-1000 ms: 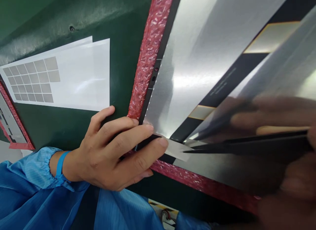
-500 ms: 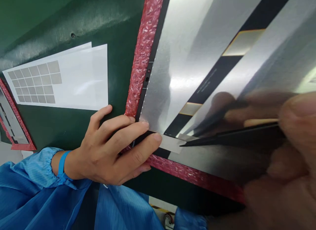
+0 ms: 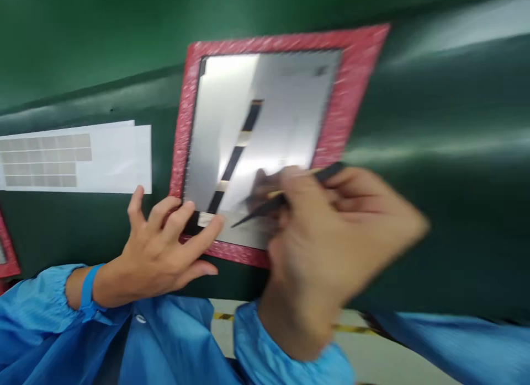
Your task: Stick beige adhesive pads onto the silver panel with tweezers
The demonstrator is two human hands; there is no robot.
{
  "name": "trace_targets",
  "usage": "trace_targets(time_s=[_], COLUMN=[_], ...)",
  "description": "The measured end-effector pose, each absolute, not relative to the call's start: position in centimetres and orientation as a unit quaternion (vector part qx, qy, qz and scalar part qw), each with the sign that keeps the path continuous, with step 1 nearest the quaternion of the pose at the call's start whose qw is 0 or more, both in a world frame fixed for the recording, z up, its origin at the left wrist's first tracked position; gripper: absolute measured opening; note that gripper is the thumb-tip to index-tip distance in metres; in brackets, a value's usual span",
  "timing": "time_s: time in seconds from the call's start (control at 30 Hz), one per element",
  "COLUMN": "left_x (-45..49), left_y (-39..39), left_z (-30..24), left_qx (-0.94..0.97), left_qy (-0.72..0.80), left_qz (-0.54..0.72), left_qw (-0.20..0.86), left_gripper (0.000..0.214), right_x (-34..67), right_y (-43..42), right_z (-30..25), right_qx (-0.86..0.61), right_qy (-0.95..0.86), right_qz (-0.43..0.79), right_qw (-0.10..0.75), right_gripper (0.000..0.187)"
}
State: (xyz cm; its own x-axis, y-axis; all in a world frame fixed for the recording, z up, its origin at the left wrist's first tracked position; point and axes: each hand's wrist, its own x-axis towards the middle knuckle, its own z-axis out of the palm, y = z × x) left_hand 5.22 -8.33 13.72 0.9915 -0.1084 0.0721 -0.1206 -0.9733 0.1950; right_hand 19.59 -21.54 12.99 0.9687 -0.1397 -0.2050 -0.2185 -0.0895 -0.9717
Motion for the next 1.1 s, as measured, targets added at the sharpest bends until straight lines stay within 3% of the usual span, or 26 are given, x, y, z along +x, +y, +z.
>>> trace_targets(time_s=[0.3, 0.57, 0.9, 1.1], left_x=[5.3, 3.3, 2.8, 2.1], left_y=[-9.9, -9.7, -9.2, -9.4], left_z=[14.7, 15.0, 14.6, 14.5], left_qx=[0.993, 0.993, 0.993, 0.997], left_qy=[-0.007, 0.052, 0.037, -0.008], left_qz=[0.045, 0.061, 0.046, 0.017], left_qw=[0.108, 0.085, 0.102, 0.073], left_gripper=[0.07, 0.068, 0.071, 0.079], right_x=[20.7, 20.2, 19.7, 18.6], right_y=[-21.1, -20.9, -20.5, -20.3], right_z=[12.8, 12.8, 12.7, 13.1], right_qx=[-0.721, -0.715, -0.716, -0.732], right_qy=[0.111, 0.12, 0.126, 0.147], right_qz=[0.073, 0.095, 0.1, 0.036], right_qw=[0.681, 0.682, 0.679, 0.664], right_gripper=[0.054, 0.059, 0.058, 0.052])
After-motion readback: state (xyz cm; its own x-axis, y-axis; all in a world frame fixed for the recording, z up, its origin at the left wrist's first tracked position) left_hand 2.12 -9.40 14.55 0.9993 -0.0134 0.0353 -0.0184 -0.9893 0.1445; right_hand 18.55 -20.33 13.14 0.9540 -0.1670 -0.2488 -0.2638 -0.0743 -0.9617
